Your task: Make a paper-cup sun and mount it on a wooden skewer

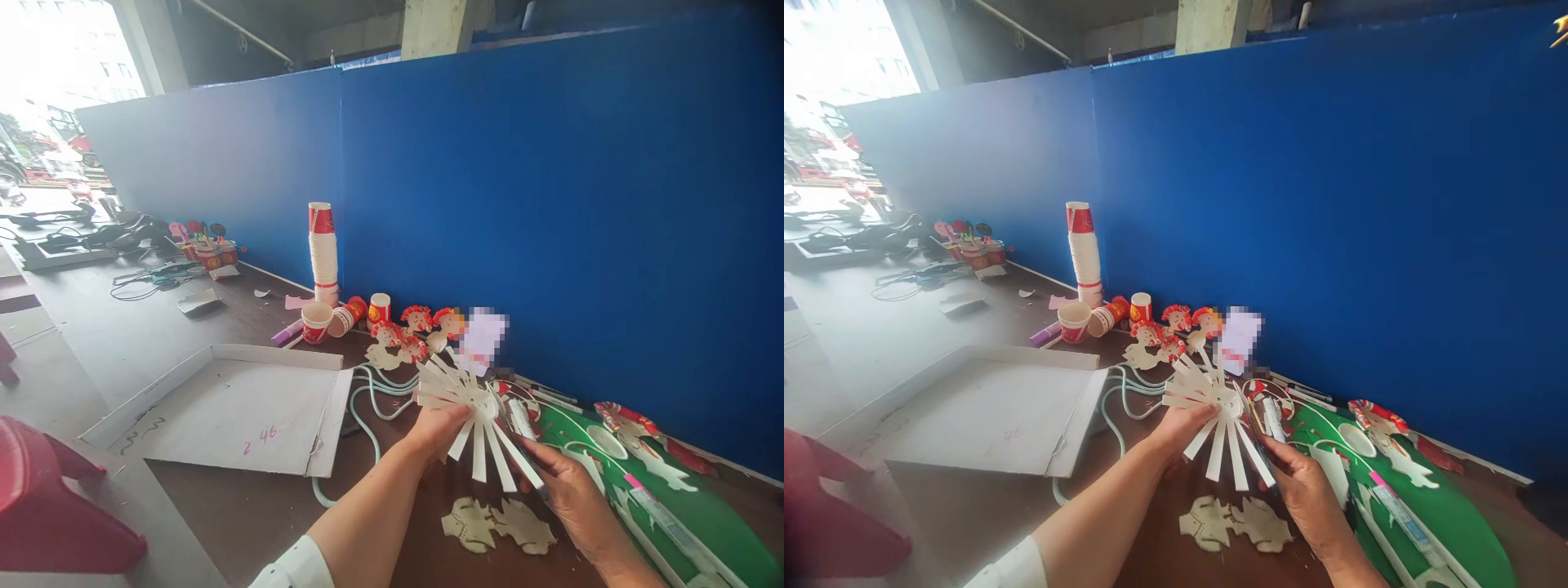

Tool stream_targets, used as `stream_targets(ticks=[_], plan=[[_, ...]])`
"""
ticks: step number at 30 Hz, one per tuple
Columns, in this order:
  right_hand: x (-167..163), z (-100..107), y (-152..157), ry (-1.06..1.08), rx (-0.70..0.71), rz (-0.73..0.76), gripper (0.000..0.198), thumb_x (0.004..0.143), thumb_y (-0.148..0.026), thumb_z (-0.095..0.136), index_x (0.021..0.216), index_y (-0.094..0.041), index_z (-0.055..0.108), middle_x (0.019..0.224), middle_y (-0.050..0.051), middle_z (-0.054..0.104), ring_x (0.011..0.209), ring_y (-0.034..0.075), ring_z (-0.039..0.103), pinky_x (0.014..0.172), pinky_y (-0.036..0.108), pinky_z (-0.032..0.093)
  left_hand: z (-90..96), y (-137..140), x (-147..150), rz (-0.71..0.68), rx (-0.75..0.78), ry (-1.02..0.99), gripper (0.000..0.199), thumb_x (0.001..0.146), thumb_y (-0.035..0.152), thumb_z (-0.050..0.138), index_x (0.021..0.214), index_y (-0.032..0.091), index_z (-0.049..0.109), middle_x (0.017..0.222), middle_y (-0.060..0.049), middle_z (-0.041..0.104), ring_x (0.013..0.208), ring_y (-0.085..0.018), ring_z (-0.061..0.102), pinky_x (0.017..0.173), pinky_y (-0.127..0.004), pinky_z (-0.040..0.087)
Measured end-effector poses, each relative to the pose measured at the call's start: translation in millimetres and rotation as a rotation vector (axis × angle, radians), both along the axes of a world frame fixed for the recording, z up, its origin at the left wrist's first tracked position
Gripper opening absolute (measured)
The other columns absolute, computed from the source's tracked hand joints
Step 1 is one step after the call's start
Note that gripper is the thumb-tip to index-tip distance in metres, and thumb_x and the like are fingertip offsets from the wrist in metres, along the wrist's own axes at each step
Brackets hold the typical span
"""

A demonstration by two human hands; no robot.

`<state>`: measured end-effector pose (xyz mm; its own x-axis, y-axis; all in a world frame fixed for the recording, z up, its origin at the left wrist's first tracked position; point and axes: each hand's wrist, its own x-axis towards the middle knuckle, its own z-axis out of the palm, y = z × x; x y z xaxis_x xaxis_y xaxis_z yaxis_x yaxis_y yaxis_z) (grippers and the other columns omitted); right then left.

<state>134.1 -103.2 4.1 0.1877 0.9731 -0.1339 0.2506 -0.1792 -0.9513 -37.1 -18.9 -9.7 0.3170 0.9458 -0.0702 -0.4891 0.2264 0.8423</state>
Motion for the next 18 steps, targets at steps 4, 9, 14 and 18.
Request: stream_targets(ticks=[4,9,14,18], plan=[[-3.5,0.0,-0.2,-0.006,0.013,-0.009,0.056,0.065,-0.052,0.066,0.110,-0.020,0.071,0.057,0.001,0.061,0.055,0.019,0.055,0.049,0.027,0.043,0.4,-1.0,0.1,0.005,-0.017,0.002,0.047,0.054,0.030,0.079,0.096,0.012,0.066,0.109,-0.014,0.066,0.103,-0.031,0.061,0.092,-0.043,0.046],[-8.6,3.6,-1.8,0.058,0.005,-0.044,0.055,0.063,-0.051,0.068,0.108,-0.020,0.072,0.055,-0.001,0.059,0.051,0.016,0.052,0.046,0.025,0.040,-4.8,1.5,1.2,0.004,0.014,-0.024,0.050,0.052,0.032,0.081,0.096,0.012,0.066,0.108,-0.015,0.066,0.104,-0.032,0.060,0.094,-0.043,0.045],[-8.8,5.6,-2.5,0.100,-0.004,-0.054,0.057,0.063,-0.054,0.068,0.107,-0.017,0.072,0.054,-0.001,0.056,0.050,0.014,0.047,0.044,0.024,0.035,-10.5,4.5,2.1,0.002,0.038,-0.016,0.047,0.054,0.033,0.081,0.094,0.013,0.067,0.111,-0.014,0.066,0.106,-0.032,0.059,0.096,-0.044,0.044],[-4.0,2.4,-1.7,0.105,0.016,-0.020,0.055,0.066,-0.052,0.068,0.108,-0.016,0.072,0.057,0.001,0.058,0.053,0.015,0.048,0.048,0.026,0.037,-10.5,4.9,1.5,-0.016,0.055,-0.017,0.043,0.056,0.033,0.080,0.093,0.013,0.068,0.117,-0.014,0.063,0.109,-0.031,0.058,0.097,-0.045,0.043]])
